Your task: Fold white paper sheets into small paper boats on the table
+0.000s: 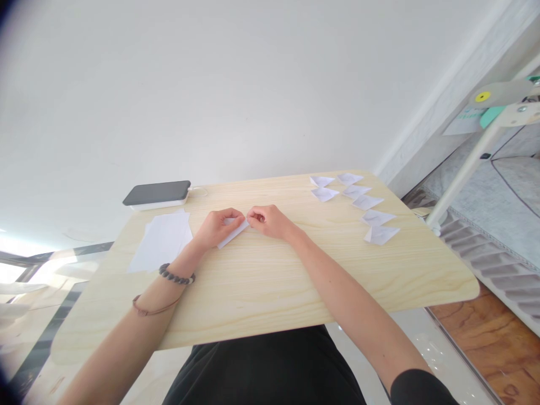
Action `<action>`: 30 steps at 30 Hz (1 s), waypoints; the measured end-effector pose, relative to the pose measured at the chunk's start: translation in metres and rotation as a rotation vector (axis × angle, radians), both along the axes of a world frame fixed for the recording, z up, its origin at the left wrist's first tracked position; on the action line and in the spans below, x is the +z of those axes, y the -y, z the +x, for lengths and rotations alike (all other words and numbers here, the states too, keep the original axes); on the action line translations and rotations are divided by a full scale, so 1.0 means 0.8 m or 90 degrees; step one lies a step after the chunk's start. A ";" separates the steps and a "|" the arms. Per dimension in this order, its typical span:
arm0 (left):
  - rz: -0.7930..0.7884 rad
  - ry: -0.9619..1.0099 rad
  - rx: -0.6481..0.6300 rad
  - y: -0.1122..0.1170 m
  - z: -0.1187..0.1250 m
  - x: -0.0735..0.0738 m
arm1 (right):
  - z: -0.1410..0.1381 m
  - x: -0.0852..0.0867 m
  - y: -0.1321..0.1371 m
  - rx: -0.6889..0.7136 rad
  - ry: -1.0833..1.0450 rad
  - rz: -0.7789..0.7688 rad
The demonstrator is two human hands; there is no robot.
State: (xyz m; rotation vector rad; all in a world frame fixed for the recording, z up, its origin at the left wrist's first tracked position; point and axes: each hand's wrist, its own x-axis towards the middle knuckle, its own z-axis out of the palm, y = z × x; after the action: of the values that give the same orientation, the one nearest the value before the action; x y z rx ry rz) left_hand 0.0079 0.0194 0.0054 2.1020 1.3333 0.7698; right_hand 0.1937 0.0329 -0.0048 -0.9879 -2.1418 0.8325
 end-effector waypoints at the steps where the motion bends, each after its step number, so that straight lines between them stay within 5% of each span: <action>1: 0.000 0.003 -0.001 0.000 0.000 -0.001 | 0.000 0.000 0.000 0.000 -0.002 0.002; 9: 0.028 -0.017 -0.037 0.000 0.001 -0.002 | -0.002 -0.003 0.000 -0.011 -0.008 0.009; 17: 0.162 -0.108 -0.099 0.002 0.002 0.002 | -0.001 -0.003 0.000 -0.023 -0.010 0.008; 30: 0.138 -0.140 -0.101 0.003 0.004 0.002 | -0.002 -0.005 -0.002 -0.027 -0.003 0.012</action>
State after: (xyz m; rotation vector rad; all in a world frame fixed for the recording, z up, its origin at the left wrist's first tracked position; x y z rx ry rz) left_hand 0.0107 0.0172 0.0072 2.4919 1.2172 0.6567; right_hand 0.1920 0.0343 -0.0090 -1.0165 -2.1141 0.7922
